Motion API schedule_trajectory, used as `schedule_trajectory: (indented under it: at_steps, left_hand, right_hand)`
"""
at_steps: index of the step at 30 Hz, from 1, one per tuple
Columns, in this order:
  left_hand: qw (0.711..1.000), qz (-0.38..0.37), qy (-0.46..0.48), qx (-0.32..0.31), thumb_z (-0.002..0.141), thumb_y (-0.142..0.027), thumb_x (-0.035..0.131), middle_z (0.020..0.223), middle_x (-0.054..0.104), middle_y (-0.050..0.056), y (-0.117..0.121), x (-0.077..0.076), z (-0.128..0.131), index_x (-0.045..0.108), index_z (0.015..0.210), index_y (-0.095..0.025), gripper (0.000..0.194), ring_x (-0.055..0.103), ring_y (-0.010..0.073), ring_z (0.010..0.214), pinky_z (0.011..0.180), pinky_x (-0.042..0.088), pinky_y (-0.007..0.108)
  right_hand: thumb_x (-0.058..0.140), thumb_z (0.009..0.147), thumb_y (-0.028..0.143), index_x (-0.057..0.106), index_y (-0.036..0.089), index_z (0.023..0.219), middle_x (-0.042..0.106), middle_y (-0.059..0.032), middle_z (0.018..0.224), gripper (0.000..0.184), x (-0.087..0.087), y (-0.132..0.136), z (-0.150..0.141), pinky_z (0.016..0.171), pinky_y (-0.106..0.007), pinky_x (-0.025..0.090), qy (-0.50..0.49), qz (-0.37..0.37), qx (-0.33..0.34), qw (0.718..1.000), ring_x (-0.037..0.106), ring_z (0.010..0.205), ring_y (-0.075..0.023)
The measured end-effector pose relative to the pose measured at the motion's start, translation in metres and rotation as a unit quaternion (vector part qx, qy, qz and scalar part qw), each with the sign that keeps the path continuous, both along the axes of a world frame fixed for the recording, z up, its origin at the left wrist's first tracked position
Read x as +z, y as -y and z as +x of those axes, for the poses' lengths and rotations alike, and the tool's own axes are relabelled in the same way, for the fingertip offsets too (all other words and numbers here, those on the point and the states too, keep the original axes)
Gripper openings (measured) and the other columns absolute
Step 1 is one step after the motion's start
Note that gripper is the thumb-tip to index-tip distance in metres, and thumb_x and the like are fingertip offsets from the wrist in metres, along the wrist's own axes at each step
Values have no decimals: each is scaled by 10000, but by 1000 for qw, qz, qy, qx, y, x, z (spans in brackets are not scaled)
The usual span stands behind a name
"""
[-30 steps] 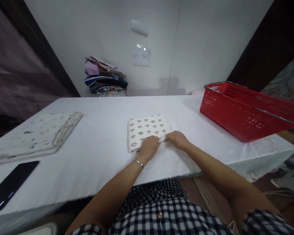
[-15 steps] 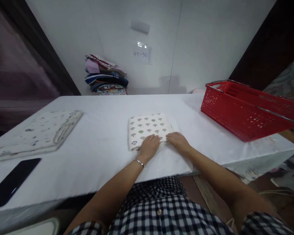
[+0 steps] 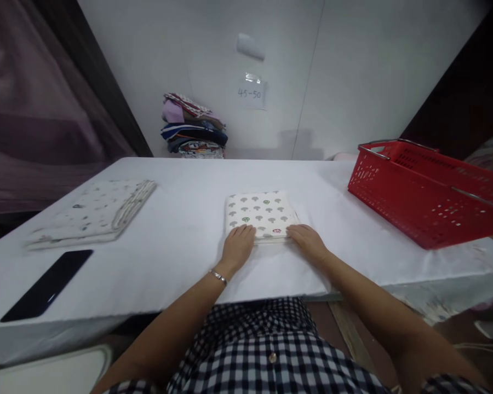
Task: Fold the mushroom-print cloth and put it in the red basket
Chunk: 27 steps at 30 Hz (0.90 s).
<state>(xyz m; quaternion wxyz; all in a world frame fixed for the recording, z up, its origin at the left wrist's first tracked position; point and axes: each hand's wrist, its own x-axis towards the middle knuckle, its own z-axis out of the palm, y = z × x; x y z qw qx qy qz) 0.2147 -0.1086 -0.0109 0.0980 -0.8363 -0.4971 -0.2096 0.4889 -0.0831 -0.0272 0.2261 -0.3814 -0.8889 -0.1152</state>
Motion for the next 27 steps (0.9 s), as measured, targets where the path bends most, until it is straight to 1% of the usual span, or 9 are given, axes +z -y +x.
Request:
schedule_trajectory:
  at_steps: [3, 6, 10, 13, 16, 19, 21, 24, 27]
  left_hand:
    - [1000, 12, 1, 21, 832, -138, 499, 1240, 604, 75, 6, -1, -29, 559, 1165, -216, 348, 514, 236, 1188, 997, 397, 393]
    - [998, 29, 22, 44, 834, -179, 522, 1239, 599, 81, 14, -4, -46, 560, 1143, -206, 313, 523, 240, 1165, 984, 411, 386]
    - [994, 11, 74, 84, 823, -212, 556, 1037, 646, 95, 22, -6, -49, 592, 992, -189, 175, 571, 232, 1011, 866, 469, 365]
    - [989, -35, 119, 80, 833, -213, 547, 929, 642, 60, 22, -5, -47, 592, 904, -202, 85, 568, 208, 920, 799, 476, 341]
    - [978, -91, 178, 67, 846, -236, 536, 903, 638, 32, 18, -3, -50, 601, 875, -216, 74, 557, 190, 893, 782, 466, 328]
    - [957, -134, 251, 49, 840, -283, 552, 887, 637, 18, 13, -4, -55, 628, 851, -221, 98, 555, 179, 880, 790, 454, 321]
    - [940, -154, 304, 28, 833, -313, 566, 875, 636, 11, 11, -7, -58, 651, 850, -226, 122, 557, 170, 870, 789, 451, 309]
    - [913, -177, 368, 4, 831, -336, 569, 891, 635, 11, 8, -13, -62, 679, 879, -236, 156, 563, 157, 865, 780, 454, 289]
    - [903, -181, 389, -3, 839, -316, 553, 894, 632, 13, 6, -18, -63, 687, 857, -227, 162, 564, 152, 860, 794, 448, 287]
  right_hand:
    - [450, 906, 140, 610, 200, 1109, 654, -86, 1150, 266, 1, 1, 0, 895, -404, 463, -8, -7, 3, 1000, 600, 1038, -226]
    - [444, 901, 134, 615, 189, 1101, 654, -95, 1152, 269, 2, 3, -2, 905, -401, 458, -13, -14, 3, 1000, 601, 1037, -229]
    - [446, 891, 137, 630, 190, 1084, 668, -99, 1122, 272, 4, 4, -4, 891, -407, 465, -19, -21, -15, 999, 612, 1011, -242]
    - [432, 889, 140, 635, 183, 1076, 671, -102, 1110, 279, 8, 6, -7, 899, -404, 455, -7, -28, -26, 999, 610, 1017, -246]
    - [411, 872, 113, 613, 155, 1120, 624, -126, 1190, 323, 14, 13, -16, 949, -424, 409, 2, -36, -26, 999, 546, 1126, -258]
    - [408, 820, 68, 540, 128, 1233, 523, -153, 1320, 438, 20, 21, -36, 1016, -487, 324, 6, -53, -17, 998, 434, 1249, -280]
    - [433, 807, 85, 499, 119, 1279, 482, -160, 1361, 477, 21, 25, -55, 1044, -510, 278, 6, -71, 11, 997, 393, 1282, -285]
    - [468, 844, 170, 497, 134, 1278, 479, -153, 1369, 437, 23, 22, -88, 1062, -507, 256, -15, -94, 66, 993, 386, 1288, -277]
    - [438, 874, 180, 541, 164, 1210, 530, -138, 1320, 351, 26, 17, -115, 1057, -501, 274, -70, -100, 106, 987, 419, 1267, -252]
